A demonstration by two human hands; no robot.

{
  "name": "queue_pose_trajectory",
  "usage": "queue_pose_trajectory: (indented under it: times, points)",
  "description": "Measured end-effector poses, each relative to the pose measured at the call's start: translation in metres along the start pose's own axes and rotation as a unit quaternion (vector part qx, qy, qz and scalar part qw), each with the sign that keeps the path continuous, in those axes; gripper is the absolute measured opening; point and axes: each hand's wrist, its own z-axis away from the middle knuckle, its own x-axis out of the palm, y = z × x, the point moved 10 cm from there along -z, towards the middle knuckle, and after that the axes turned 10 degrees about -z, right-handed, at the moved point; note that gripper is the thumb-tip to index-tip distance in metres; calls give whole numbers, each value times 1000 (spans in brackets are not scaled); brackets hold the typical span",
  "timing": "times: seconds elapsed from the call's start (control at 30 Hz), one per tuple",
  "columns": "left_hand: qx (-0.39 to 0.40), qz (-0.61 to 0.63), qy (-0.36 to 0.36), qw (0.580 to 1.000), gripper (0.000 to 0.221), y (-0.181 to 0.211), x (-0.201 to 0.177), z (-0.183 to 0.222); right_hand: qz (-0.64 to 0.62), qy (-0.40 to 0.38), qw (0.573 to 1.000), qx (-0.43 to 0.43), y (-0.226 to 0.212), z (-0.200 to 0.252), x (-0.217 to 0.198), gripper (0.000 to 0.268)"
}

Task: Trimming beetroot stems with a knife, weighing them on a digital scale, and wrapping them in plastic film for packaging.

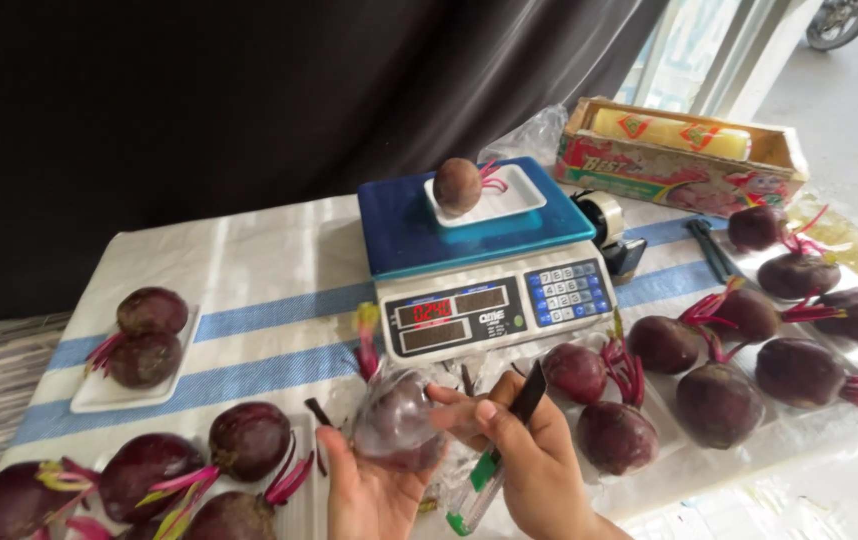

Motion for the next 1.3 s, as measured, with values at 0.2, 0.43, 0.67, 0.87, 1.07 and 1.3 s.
queue_pose_trajectory:
  times: [0.2, 0.43, 0.67, 0.87, 1.07, 1.3]
  points:
    - [183, -41, -128, 974, 82, 25, 28, 18, 60, 39, 997, 34, -1, -9, -16, 17]
    - [108, -86, -104, 985, 107, 22, 33, 24, 123, 0, 992, -21, -17, -19, -23, 17]
    - [71, -177, -112, 975, 108, 20, 28, 29, 432, -193, 878, 79, 20, -15, -19, 80]
    - [71, -231, -112, 964, 103, 9, 32, 29, 541, -196, 812, 99, 21, -17, -35, 45]
    - [78, -251, -96, 960, 80, 19, 40, 35, 528, -129, 839, -11, -10, -15, -18, 23]
    - [147, -254, -245, 924, 90, 26, 58, 55, 478, 34, 854, -203, -35, -16, -34, 24]
